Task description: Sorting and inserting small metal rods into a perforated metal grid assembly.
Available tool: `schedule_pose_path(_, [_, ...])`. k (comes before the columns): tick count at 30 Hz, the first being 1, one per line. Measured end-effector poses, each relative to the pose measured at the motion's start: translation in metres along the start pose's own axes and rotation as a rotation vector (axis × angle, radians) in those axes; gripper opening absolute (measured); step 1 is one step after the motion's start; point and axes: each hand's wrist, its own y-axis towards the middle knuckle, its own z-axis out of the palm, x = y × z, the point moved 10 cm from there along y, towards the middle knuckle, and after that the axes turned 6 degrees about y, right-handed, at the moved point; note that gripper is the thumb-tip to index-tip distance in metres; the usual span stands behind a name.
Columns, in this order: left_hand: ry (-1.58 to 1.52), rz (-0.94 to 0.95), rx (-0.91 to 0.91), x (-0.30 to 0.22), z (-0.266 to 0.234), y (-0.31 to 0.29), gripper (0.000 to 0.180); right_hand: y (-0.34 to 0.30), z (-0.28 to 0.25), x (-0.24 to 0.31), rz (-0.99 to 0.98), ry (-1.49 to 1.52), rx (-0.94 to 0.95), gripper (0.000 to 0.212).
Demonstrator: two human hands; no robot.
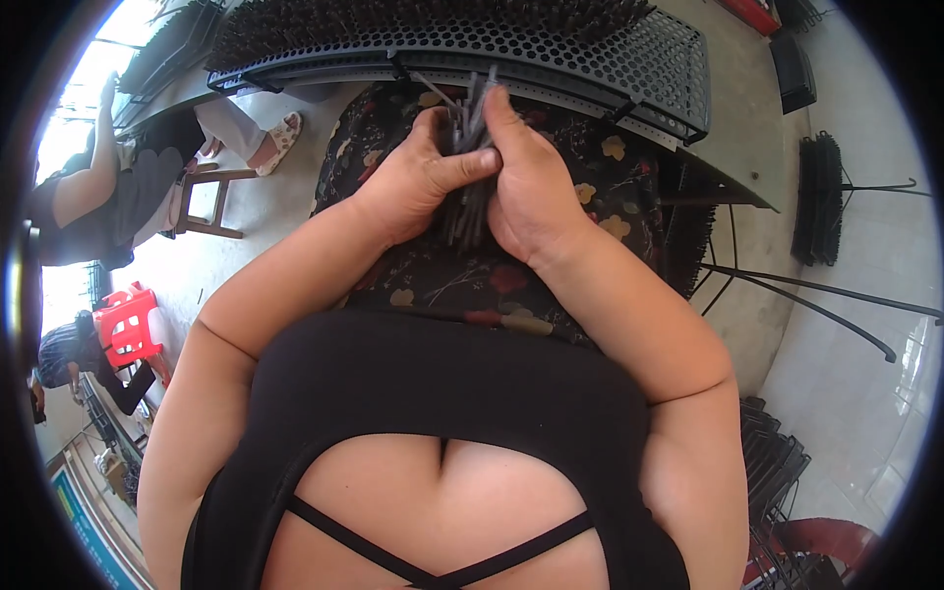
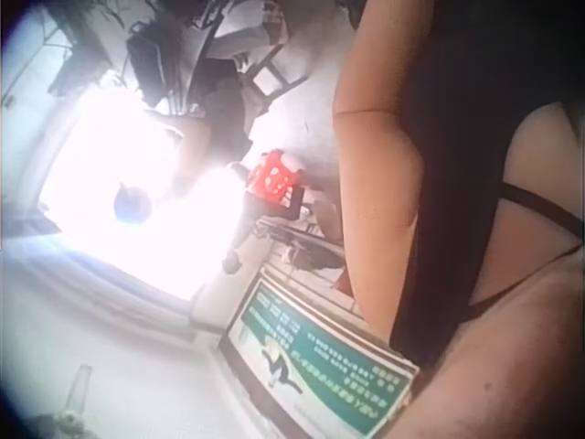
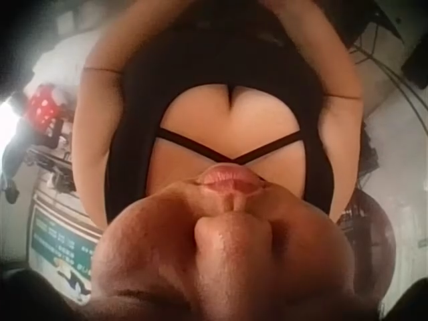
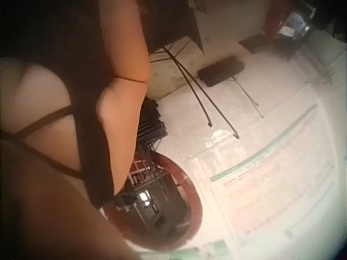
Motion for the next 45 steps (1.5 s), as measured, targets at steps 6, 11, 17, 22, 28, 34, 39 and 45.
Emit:
schedule_pose_path(6, [0.160,0.036,-0.039,-0.011,-0.010,-0.003,0.079,-0.004,0.014,-0.009,0.038,-0.027,0.187,0.050])
schedule_pose_path(11, [0.426,0.119,-0.182,-0.025,-0.020,-0.002,0.060,-0.007,0.015,0.009,-0.351,-0.872,0.134,0.073])
schedule_pose_path(17, [-0.170,-0.019,-0.049,-0.018,-0.014,0.000,0.021,-0.006,0.024,0.027,-0.291,-0.998,0.269,0.082])
schedule_pose_path(22, [-0.090,-0.167,0.326,-0.019,0.032,-0.014,0.015,0.002,0.048,0.076,-0.582,-0.485,0.276,0.061])
schedule_pose_path(28, [-0.072,-0.149,0.439,-0.011,0.026,-0.020,0.044,-0.007,0.065,0.043,-0.626,-1.039,0.489,0.020])
schedule_pose_path(34, [-0.216,-0.276,0.368,0.009,0.025,-0.016,0.040,0.004,0.034,0.058,-0.718,-0.558,0.098,0.019])
schedule_pose_path(39, [-0.173,-0.357,0.384,0.016,0.018,-0.019,0.034,-0.002,0.037,0.057,-0.705,-0.976,0.140,0.025])
schedule_pose_path(45, [-0.258,-0.325,0.472,0.015,0.018,-0.025,0.031,-0.021,0.056,0.039,-0.798,-1.263,0.316,0.038])
